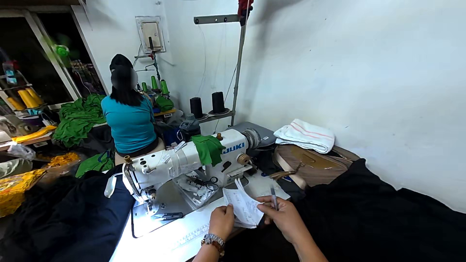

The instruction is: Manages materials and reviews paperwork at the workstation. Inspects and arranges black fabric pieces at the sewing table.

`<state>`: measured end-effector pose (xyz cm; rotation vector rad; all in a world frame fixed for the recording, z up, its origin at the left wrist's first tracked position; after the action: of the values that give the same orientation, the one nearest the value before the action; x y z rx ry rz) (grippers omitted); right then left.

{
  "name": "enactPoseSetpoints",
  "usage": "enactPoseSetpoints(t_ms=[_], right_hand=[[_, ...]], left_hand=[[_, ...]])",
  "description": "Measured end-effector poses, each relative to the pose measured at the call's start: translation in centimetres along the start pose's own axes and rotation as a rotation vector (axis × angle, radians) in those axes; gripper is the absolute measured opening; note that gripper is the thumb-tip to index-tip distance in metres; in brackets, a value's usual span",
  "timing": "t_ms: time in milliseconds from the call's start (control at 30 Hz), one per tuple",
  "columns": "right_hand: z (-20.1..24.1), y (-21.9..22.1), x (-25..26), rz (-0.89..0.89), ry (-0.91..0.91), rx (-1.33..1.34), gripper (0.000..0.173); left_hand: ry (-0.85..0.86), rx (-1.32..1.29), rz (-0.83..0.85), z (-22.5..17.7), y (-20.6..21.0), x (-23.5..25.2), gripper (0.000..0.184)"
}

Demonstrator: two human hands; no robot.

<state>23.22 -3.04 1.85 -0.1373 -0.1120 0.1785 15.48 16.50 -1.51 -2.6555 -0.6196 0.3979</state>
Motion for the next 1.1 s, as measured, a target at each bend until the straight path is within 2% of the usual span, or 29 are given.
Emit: enactPoseSetpoints(t_ms=[100, 200, 233, 367, 567, 700, 767, 833, 900, 967, 1033, 1100], right_hand=[[-0.1, -1.4, 0.5, -0.039, 0.033, -0.074, 0.030], [-0.7, -1.9, 0.6, -0.079, 0.085, -0.156, 0.035], [-0.8, -1.9, 0.6, -0.089, 0.097, -0.173, 0.036], [-1.1, -1.2, 0.5, -0.091, 0.120, -0.222, 0.039], [-1.6, 0.2, 0.3, -0.083, 0.109, -0.317, 0.050], [-2.0, 0.7, 0.1, -0.091, 0.111, -0.310, 0.046], [-2.1, 0.5, 0.1, -0.121, 0.107, -0.272, 0.036], [-2.6, 0.0, 0.4, -0.162, 0.124, -0.256, 0.029], [-3.4, -0.6, 0.6, -0.192, 0.154, -0.273, 0.029], [-4.0, -0.9, 0.8, -0.217, 0.167, -0.291, 0.029], [-4.3, -1.0, 0.8, -0.226, 0.168, -0.306, 0.030], [-4.5, -1.0, 0.8, -0.230, 0.168, -0.322, 0.032]], left_hand=[[0.013, -0.002, -0.005, -0.1, 0.0, -0.1, 0.059], [0.045, 0.037, -0.016, 0.1, 0.2, 0.1, 0.039], [0.044, 0.042, -0.026, 0.1, 0.2, 0.1, 0.039], [0.074, 0.064, -0.061, 0.2, 0.1, -0.1, 0.073], [0.183, 0.383, 0.045, -1.4, 0.6, -0.9, 0.088], [0.219, 0.563, 0.097, -2.7, 1.1, -1.2, 0.096], [0.229, 0.553, 0.102, -2.8, 1.1, -1.1, 0.087], [0.250, 0.480, 0.064, -2.1, 0.9, -0.9, 0.067], [0.268, 0.390, -0.012, -1.3, 0.5, -1.0, 0.050], [0.314, 0.406, -0.072, -1.2, 0.1, -1.4, 0.041], [0.453, 0.555, -0.117, -1.2, 0.2, -2.1, 0.034], [0.669, 0.624, -0.194, -0.7, 0.3, -2.7, 0.029]])
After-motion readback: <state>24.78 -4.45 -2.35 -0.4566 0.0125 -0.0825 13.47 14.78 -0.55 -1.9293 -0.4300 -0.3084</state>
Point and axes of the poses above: each hand's wrist, its own x-axis towards the middle knuckle, its own y-axis out of the palm, z = x × y, the point moved 5 cm from there along x, towards the middle knuckle, and after that the axes turned 7 degrees about -z, right-handed, at the moved point
